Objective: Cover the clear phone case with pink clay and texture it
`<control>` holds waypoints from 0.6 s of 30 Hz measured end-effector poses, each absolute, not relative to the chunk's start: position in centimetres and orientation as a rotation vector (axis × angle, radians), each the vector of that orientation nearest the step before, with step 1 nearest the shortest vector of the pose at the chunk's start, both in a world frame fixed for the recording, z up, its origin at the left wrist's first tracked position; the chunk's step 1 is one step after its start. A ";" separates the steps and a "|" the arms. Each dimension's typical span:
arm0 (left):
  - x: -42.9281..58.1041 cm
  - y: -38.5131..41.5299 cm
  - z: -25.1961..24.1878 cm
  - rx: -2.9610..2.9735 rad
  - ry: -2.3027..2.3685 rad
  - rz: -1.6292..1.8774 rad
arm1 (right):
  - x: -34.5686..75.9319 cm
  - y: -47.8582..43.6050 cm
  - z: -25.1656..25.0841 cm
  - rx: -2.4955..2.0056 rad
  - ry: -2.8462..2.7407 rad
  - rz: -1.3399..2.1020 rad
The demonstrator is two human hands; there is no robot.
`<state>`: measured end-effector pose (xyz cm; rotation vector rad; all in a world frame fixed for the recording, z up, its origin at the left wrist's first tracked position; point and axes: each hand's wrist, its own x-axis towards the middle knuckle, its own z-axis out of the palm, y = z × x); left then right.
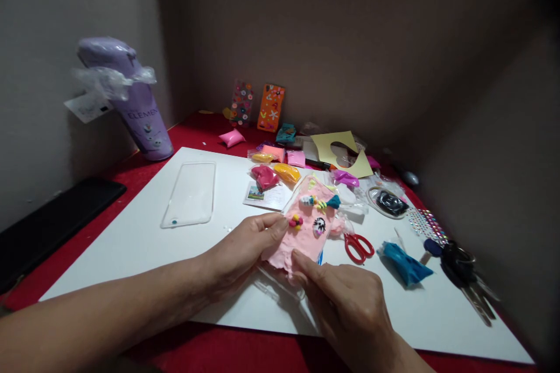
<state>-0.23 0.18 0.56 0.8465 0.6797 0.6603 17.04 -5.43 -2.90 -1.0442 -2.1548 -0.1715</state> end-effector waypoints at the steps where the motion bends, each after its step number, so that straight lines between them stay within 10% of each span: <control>1: -0.2 0.2 0.5 0.847 0.685 0.656 | 17.0 -5.4 -3.0 -1.050 -2.156 -0.165; 18: -0.2 0.2 0.6 0.886 0.738 0.629 | 17.0 -5.5 -3.0 -1.055 -2.188 -0.117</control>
